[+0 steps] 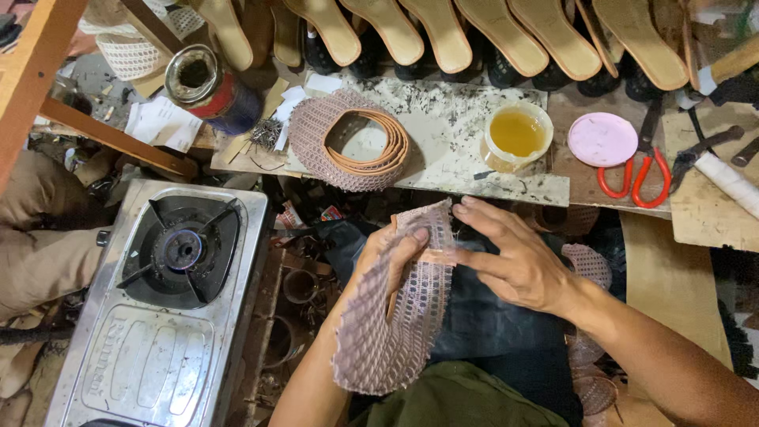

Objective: The person holds a mesh sandal upper with a leather strap, dips a finger into a cup of glue, and spreads glue along the strap edge, pressing the strap against the upper. They repeat the glue-and-press cycle on the same upper and set finished uppers aside on the workbench.

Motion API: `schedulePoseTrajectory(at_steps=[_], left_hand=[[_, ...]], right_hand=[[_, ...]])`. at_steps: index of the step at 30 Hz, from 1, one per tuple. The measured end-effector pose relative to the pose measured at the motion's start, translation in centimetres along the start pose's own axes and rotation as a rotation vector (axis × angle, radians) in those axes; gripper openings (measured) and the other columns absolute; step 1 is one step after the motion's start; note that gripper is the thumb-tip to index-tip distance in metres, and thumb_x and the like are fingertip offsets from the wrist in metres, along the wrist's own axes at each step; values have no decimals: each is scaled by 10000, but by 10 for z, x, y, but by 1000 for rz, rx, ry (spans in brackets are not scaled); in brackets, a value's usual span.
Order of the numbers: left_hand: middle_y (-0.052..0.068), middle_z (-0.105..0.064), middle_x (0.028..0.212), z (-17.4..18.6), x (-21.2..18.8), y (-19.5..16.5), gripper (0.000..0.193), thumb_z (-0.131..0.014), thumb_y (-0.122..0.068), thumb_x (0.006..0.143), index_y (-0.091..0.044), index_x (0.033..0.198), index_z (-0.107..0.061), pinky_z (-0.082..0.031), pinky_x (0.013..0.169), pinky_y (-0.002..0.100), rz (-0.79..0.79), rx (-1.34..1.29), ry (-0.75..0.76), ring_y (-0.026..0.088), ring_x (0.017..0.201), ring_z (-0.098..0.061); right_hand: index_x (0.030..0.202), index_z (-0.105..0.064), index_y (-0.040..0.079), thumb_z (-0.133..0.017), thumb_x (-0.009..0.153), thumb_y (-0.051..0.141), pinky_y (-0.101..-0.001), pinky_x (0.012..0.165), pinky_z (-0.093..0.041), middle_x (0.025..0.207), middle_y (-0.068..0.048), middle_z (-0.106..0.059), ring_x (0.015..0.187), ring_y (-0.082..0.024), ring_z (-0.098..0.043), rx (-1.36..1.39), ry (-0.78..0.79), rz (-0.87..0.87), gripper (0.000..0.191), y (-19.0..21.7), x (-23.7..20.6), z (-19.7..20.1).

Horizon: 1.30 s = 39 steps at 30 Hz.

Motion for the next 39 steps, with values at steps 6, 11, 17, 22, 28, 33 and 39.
schedulePoseTrajectory(at_steps=[6, 11, 17, 22, 28, 33, 39], left_hand=[[28, -723, 1038, 12, 4, 15, 267, -586, -198, 1087, 31, 1185, -682, -522, 767, 239, 10, 122, 52, 58, 861, -624], [-11, -718, 1028, 13, 8, 9, 255, -596, -197, 1039, -10, 1193, -677, -516, 761, 221, -12, 175, 18, 38, 851, -618], [19, -722, 986, 7, 11, 4, 242, -580, -189, 1031, -8, 1167, -667, -545, 738, 271, 88, -25, 23, 99, 829, -665], [-3, -713, 1068, 21, 9, -10, 255, -607, -142, 1014, -25, 1240, -626, -552, 833, 235, -132, 288, -70, 59, 925, -654], [83, -721, 996, 30, 22, -26, 249, -650, -116, 992, 37, 1188, -670, -570, 717, 291, 39, -16, -132, 143, 815, -687], [51, -700, 881, 2, -9, -48, 346, -631, -359, 950, -77, 1144, -679, -556, 555, 339, 273, -285, -332, 159, 668, -665], [32, -707, 970, -3, -8, -38, 301, -657, -261, 994, -75, 1228, -622, -565, 624, 319, 153, -207, -298, 133, 752, -678]], right_hand=[[1345, -655, 213, -739, 749, -14, -543, 1144, -430, 1538, -196, -390, 1421, -447, -420, -190, -87, 4, 644, 3, 7, 1], [1302, -677, 240, -752, 746, -2, -534, 1088, -463, 1534, -89, -423, 1415, -407, -463, -243, -109, 57, 611, 4, 2, 12], [1184, -711, 240, -754, 784, 30, -518, 1117, -470, 1464, -92, -533, 1383, -369, -495, -270, -91, 57, 453, 5, 3, -1], [1179, -729, 121, -718, 790, 34, -518, 1131, -456, 1410, -180, -588, 1370, -380, -520, -218, -140, -150, 399, -21, 2, 25], [1222, -743, 54, -791, 864, 227, -526, 1130, -425, 1496, -214, -537, 1391, -433, -487, -352, -179, -412, 400, -80, 25, 45], [1083, -790, 31, -898, 687, 402, -640, 1041, -342, 1531, -286, -463, 1441, -563, -339, -446, -4, -513, 553, -111, 26, 46], [904, -761, 70, -800, 911, 255, -495, 1274, -346, 1509, -161, -591, 1506, -381, -465, -216, -226, -479, 189, -94, 7, 39]])
Point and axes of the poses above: each hand's wrist, its own x-axis towards the middle knuckle, its own z-axis out of the back of the hand, y = z × x, the point moved 3 cm from there along x, towards the middle knuckle
